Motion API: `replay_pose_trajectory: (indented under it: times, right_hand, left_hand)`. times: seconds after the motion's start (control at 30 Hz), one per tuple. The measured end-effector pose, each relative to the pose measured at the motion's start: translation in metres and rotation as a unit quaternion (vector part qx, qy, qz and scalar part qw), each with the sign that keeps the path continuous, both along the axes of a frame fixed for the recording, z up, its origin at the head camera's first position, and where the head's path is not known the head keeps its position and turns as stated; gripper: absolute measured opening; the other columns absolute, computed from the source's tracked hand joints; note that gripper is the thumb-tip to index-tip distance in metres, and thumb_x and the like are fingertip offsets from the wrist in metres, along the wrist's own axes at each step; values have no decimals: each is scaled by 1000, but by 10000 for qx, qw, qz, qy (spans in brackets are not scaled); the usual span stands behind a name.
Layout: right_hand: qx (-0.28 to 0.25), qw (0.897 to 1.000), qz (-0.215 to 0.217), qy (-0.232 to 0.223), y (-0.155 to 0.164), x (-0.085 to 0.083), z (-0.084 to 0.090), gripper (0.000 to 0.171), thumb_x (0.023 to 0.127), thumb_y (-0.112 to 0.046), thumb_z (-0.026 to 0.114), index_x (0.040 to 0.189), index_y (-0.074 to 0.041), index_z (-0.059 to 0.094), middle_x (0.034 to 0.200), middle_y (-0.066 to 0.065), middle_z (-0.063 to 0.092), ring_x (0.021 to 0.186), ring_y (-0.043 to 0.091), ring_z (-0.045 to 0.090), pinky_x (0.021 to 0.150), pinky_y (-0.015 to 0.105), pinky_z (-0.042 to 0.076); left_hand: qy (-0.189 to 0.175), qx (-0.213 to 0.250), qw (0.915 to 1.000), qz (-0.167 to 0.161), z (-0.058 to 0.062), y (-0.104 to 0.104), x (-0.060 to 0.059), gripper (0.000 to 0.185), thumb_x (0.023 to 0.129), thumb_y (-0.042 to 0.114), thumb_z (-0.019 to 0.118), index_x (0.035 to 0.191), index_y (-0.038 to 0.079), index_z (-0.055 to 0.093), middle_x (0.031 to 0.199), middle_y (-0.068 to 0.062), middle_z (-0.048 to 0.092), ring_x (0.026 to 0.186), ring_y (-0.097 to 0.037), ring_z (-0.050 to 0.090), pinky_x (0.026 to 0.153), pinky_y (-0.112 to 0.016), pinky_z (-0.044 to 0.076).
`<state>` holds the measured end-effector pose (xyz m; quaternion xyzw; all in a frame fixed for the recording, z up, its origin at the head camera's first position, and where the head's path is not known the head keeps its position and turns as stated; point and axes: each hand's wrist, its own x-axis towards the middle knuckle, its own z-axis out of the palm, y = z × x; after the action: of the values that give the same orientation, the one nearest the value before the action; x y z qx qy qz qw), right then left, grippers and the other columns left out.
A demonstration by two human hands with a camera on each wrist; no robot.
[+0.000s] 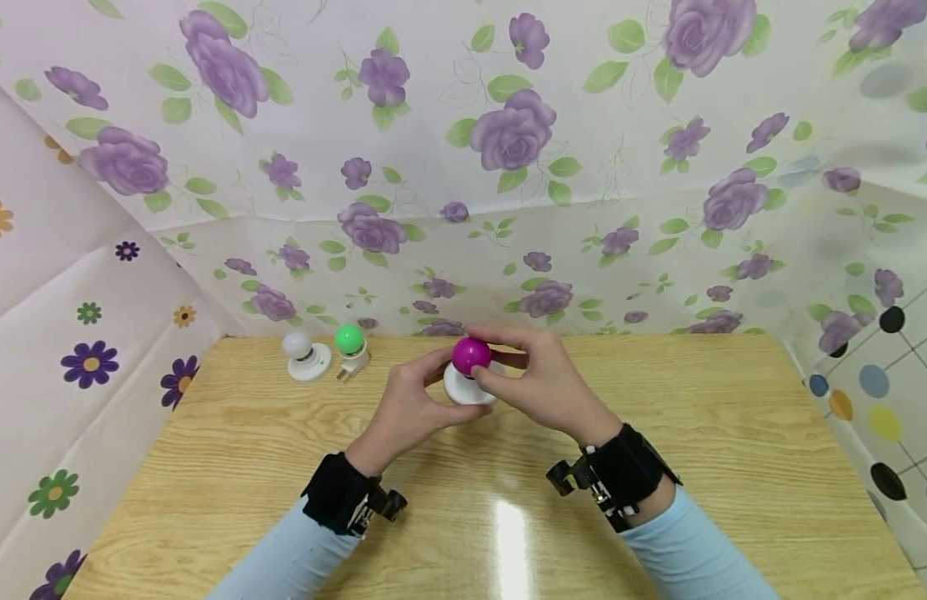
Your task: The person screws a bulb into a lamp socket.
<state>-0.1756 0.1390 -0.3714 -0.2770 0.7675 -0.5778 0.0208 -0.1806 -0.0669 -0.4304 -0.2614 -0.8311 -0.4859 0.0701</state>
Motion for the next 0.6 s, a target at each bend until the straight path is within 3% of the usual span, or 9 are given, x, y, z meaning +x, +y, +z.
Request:
replay_pose_trajectory:
  times: [0.23,0.6]
  right_hand:
    - [40,9999,-64,-88,-1,1,1,41,85,-22,70,124,-15,61,127,-2,61,117,12,57,93,39,51]
    - [-73,9995,-318,2,-3,2,1,39,81,-24,73,118,-18,65,120,-5,64,112,10,60,88,37,54]
  left_hand:
    - [58,148,9999,-46,-2,0,0,61,67,43,81,122,37,55,117,20,62,106,2,59,91,-26,52]
    - [13,26,10000,17,0,-1,1,63,67,43,81,123,42,52,118,24,59,107,5,57,91,-21,50]
